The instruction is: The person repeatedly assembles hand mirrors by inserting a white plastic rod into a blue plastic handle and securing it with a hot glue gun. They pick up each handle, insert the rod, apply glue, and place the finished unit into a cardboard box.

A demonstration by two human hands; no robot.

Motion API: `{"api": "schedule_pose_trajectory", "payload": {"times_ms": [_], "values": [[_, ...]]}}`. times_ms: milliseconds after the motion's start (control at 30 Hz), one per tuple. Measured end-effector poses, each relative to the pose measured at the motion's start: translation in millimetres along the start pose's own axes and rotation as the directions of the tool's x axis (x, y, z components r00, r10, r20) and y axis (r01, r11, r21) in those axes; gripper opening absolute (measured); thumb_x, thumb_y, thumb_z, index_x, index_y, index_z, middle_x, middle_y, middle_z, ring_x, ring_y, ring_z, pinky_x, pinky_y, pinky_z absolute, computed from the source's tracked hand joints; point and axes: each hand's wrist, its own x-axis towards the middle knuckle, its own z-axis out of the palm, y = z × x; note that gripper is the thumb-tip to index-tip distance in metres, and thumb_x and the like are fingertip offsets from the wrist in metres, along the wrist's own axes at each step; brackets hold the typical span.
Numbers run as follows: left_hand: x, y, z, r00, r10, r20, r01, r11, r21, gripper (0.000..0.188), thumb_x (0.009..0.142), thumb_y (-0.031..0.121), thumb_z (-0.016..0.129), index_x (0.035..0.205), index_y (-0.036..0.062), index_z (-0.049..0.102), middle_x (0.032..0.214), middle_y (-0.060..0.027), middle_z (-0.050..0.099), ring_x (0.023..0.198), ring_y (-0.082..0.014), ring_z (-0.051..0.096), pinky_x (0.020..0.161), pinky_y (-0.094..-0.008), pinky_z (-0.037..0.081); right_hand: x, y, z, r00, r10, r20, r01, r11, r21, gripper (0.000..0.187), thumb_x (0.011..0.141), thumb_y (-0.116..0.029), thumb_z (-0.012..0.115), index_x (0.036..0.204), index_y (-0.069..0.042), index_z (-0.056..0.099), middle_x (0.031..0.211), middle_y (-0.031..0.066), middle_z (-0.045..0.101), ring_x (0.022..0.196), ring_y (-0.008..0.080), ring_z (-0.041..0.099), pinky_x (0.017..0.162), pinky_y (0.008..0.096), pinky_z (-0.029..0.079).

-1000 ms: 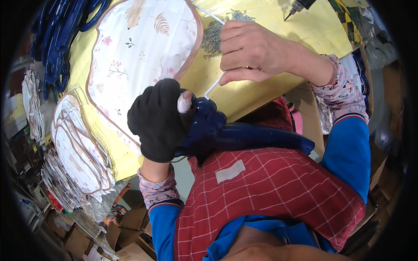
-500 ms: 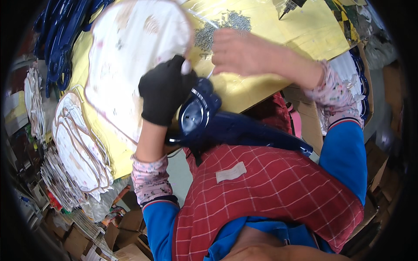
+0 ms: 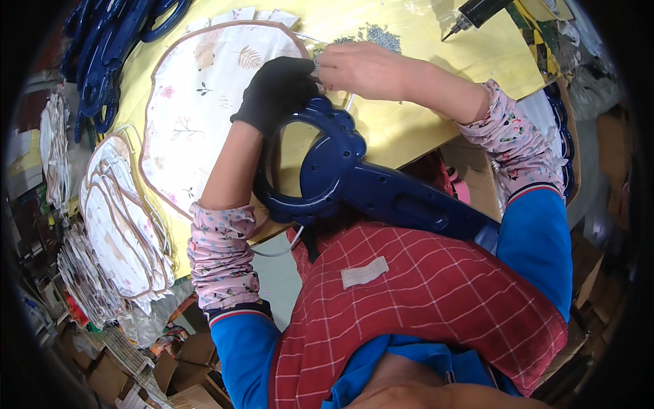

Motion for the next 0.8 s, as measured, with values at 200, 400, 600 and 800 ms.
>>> {"api": "schedule_pose_trajectory", "payload": {"times_ms": [200, 400, 600, 800], "values": [[6.6, 6.3, -3.9, 0.972, 0.189, 0.141, -0.213, 0.959, 0.188, 0.037, 0.082, 0.019, 0.075, 0.115, 0.0033, 0.07, 0.105, -0.0175, 0.071, 0.096, -0.0295, 0.07, 0.085, -0.0341, 0.054, -40.2, -8.5, -35.2, 0.961, 0.271, -0.059, -0.24, 0.918, 0.314, 0.006, 0.088, -0.008, 0.064, 0.09, -0.004, 0.06, 0.082, 0.0082, 0.059, 0.079, 0.0244, 0.061, 0.07, 0.0349, 0.05], [17.8, 11.5, -6.5, 0.932, 0.262, 0.251, -0.338, 0.88, 0.334, 0.036, 0.079, 0.017, 0.078, 0.114, 0.0119, 0.072, 0.11, -0.0145, 0.071, 0.099, -0.0307, 0.069, 0.088, -0.0353, 0.054, -71.9, -31.2, -27.7, 0.921, 0.389, -0.04, -0.304, 0.776, 0.553, 0.009, 0.086, -0.003, 0.068, 0.094, -0.003, 0.063, 0.082, 0.0072, 0.063, 0.075, 0.02, 0.062, 0.067, 0.0306, 0.05], [23.7, 10.7, -3.0, 0.894, 0.4, 0.203, -0.439, 0.874, 0.209, 0.038, 0.079, 0.016, 0.075, 0.117, 0.0128, 0.071, 0.114, -0.0141, 0.07, 0.1, -0.0313, 0.069, 0.086, -0.035, 0.055, -72.0, -31.4, -13.5, 0.873, 0.476, -0.11, -0.31, 0.714, 0.628, 0.013, 0.087, -0.005, 0.068, 0.1, -0.003, 0.068, 0.088, 0.0082, 0.068, 0.08, 0.0203, 0.066, 0.07, 0.0296, 0.052], [26.8, 24.3, -0.3, 0.859, 0.29, 0.422, -0.475, 0.76, 0.444, 0.041, 0.081, 0.017, 0.069, 0.121, 0.0138, 0.064, 0.119, -0.0119, 0.067, 0.091, -0.0297, 0.07, 0.078, -0.0375, 0.056, -66.7, -35.7, -21.7, 0.891, 0.44, -0.107, -0.268, 0.702, 0.66, 0.015, 0.086, -0.002, 0.069, 0.102, -0.002, 0.067, 0.089, 0.0075, 0.068, 0.081, 0.0205, 0.068, 0.074, 0.0299, 0.055]]}}
